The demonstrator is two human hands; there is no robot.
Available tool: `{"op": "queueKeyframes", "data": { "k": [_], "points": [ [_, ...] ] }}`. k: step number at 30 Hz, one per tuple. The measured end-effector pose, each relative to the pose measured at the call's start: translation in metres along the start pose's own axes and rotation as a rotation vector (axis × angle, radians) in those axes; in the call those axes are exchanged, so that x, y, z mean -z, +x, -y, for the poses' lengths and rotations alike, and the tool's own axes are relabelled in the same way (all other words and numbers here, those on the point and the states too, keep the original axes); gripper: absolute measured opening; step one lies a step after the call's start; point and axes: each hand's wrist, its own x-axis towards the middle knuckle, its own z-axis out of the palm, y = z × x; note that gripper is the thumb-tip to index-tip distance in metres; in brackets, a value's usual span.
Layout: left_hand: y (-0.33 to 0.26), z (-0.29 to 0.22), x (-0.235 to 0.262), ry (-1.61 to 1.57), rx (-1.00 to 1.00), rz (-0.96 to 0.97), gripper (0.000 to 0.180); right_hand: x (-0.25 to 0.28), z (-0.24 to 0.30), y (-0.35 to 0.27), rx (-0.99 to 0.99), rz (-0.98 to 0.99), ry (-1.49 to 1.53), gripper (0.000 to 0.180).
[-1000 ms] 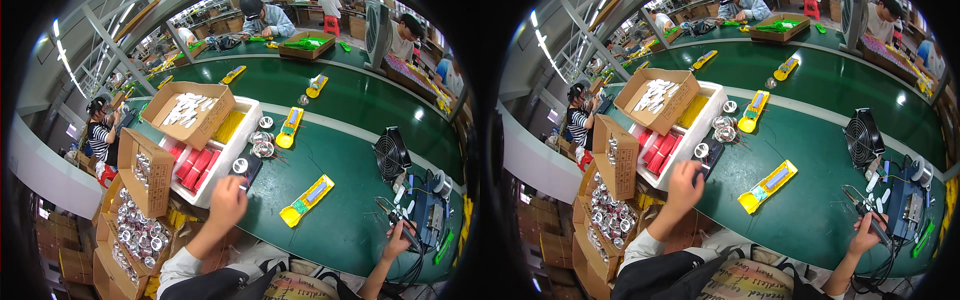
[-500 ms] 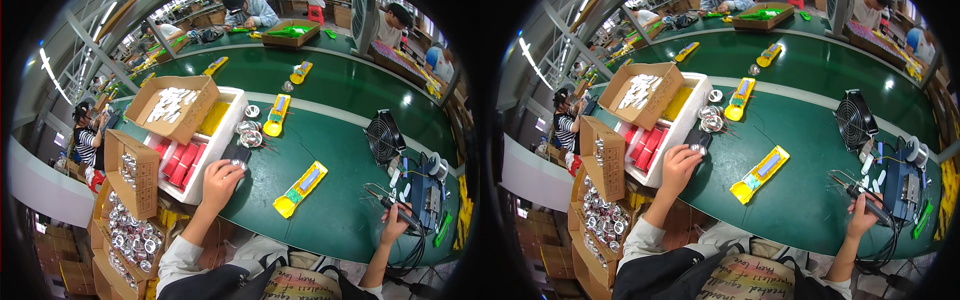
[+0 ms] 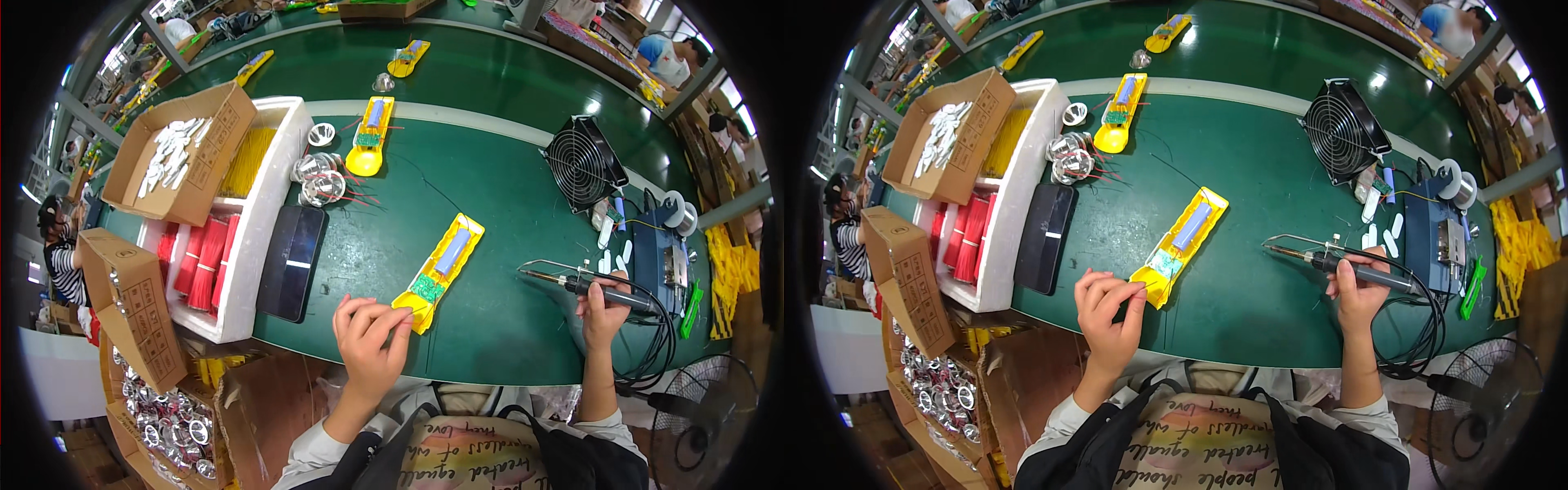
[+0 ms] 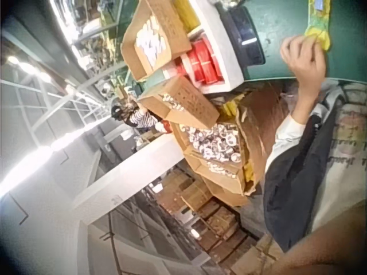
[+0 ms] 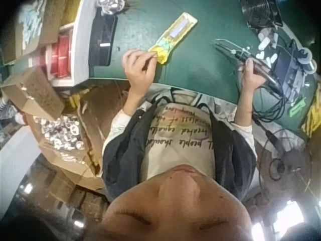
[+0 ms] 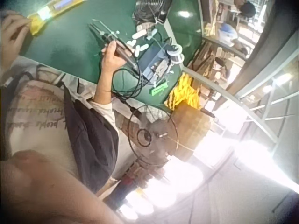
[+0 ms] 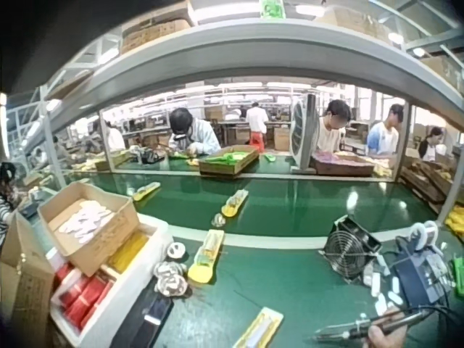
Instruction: The person solders wires to the circuit boards inside flashlight bodies using a soldering iron, places completed assemblies onto the conveyor belt, and solders components into additional flashlight casings.
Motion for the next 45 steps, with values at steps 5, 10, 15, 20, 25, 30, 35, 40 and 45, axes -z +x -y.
{"op": "queueKeyframes", "data": {
  "k": [5,10,15,20,25,30,35,40,45],
  "points": [
    [0.003,-0.011,-0.009,-0.025,0.118,-0.102,0.009,-0.003,0.008,-0.003,0.012,0.066,-0.045,0.017],
    [0.004,-0.009,-0.009,-0.021,0.194,-0.118,0.009,-0.036,0.031,-0.015,0.088,0.14,0.066,0.022],
    [0.005,-0.006,-0.013,-0.045,0.247,-0.127,0.01,-0.062,0.033,-0.035,0.06,0.251,0.107,0.024],
    [0.007,-0.005,-0.012,-0.02,0.233,-0.102,0.012,-0.069,0.021,-0.051,0.114,0.311,0.044,0.028],
    [0.012,-0.006,-0.01,-0.043,0.287,-0.055,0.011,-0.074,0.014,-0.057,0.15,0.361,-0.007,0.033],
    [0.013,-0.005,-0.012,-0.046,0.302,-0.056,0.01,-0.075,0.022,-0.053,0.104,0.46,-0.217,0.042],
    [0.013,-0.005,-0.012,-0.039,0.322,-0.036,0.01,-0.074,0.019,-0.055,0.092,0.477,-0.255,0.04],
    [0.015,-0.006,-0.012,-0.039,0.321,-0.041,0.01,-0.075,0.023,-0.055,0.079,0.479,-0.253,0.04],
    [0.016,-0.008,-0.01,-0.04,0.344,-0.003,0.008,-0.072,0.023,-0.054,0.062,0.512,-0.272,0.039]
  ]
}}
